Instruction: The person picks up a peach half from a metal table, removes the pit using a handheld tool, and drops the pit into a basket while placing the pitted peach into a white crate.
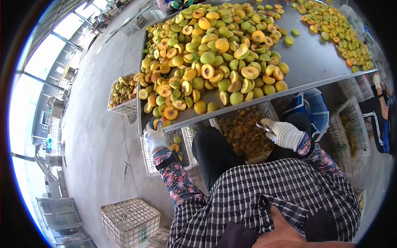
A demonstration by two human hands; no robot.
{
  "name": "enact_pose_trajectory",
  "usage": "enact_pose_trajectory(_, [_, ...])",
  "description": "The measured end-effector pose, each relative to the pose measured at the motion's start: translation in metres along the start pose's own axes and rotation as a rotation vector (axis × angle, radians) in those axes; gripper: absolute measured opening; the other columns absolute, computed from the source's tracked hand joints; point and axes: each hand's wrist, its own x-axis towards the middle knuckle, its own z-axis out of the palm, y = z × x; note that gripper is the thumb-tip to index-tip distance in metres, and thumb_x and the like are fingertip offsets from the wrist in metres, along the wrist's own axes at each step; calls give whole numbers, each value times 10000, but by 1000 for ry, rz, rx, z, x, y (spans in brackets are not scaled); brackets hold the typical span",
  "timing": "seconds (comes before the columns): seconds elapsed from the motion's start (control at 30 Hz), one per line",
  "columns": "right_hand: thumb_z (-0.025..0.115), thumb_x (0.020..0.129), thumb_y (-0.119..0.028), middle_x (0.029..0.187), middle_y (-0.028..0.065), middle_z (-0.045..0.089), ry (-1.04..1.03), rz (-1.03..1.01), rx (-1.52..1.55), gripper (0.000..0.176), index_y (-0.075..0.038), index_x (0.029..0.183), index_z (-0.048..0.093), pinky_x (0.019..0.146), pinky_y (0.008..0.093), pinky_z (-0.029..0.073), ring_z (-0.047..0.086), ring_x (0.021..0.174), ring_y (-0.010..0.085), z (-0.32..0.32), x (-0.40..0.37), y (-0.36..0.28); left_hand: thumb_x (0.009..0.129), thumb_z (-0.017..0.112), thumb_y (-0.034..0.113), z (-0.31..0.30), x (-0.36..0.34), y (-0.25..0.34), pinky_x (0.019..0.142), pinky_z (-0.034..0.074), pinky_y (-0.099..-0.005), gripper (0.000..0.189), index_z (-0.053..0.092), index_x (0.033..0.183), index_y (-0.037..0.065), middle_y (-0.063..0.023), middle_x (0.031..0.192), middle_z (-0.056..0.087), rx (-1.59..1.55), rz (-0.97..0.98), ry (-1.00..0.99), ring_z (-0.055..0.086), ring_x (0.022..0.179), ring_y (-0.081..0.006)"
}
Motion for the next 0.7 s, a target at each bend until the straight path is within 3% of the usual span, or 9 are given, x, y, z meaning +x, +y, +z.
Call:
enact_pose_trajectory(0.07, [615,907,-220,949,247,662,0,43,24,513,-80,1364,427,782,466,521,645,902,426,-5,-8,0,868,699,401,-1,-28,11,902,501,-431,455,650,1196,89,-174,1138,659,25,58,256,639,1034,-349])
enact_pose_trajectory(0.1, [613,908,-219,944,245,662,56,2,25,508,-76,1360,429,778,467,521,645,896,427,-4,29,-5,871,693,398,-4,6,21,897,503,-430,445,654,1187,87,-175,1130,659,-52,150,278,640,1025,-350])
enact_pose_trajectory(0.17, [607,910,-217,933,242,663,25,9,20,497,-68,1350,431,770,470,522,645,883,429,-12,38,-24,875,681,390,9,18,35,888,507,-429,426,662,1170,84,-179,1115,659,-187,271,166,641,1007,-351])
enact_pose_trajectory(0.23, [614,909,-227,924,226,668,11,-19,28,490,-67,1337,436,759,471,521,647,875,427,-7,28,-29,880,663,378,42,1,62,890,506,-432,415,661,1173,84,-188,1137,648,-55,456,66,637,1025,-350])
enact_pose_trajectory(0.37, [579,939,-258,918,205,674,21,-86,36,456,-63,1323,431,762,476,513,646,866,422,-8,30,-41,858,684,356,80,2,110,973,480,-424,521,587,1291,82,-191,1143,641,80,493,-399,608,1124,-347])
enact_pose_trajectory(0.4, [579,939,-259,921,207,674,27,-94,36,459,-64,1326,428,763,475,513,646,866,423,-5,28,-39,849,694,364,77,-5,123,1004,467,-427,619,509,1379,105,-232,1243,582,104,422,-425,577,1176,-374])
enact_pose_trajectory(0.5, [585,936,-264,922,211,673,-8,-49,21,483,-66,1342,415,768,474,515,649,870,422,-5,24,-38,845,700,357,80,-6,133,1020,458,-424,661,469,1419,122,-275,1310,520,132,401,-470,557,1200,-391])
enact_pose_trajectory(0.53, [587,935,-263,921,212,673,-21,-35,14,486,-66,1344,414,770,474,516,650,871,421,-4,21,-37,850,708,314,88,-5,131,990,491,-430,604,504,1404,185,-235,1336,500,133,388,-451,573,1189,-377])
enact_pose_trajectory(0.7, [596,928,-253,907,222,667,10,-83,27,476,-66,1333,430,769,474,514,650,870,419,1,23,-34,831,718,328,97,5,121,1016,475,-420,564,562,1353,180,-223,1333,533,110,476,-488,559,1214,-350])
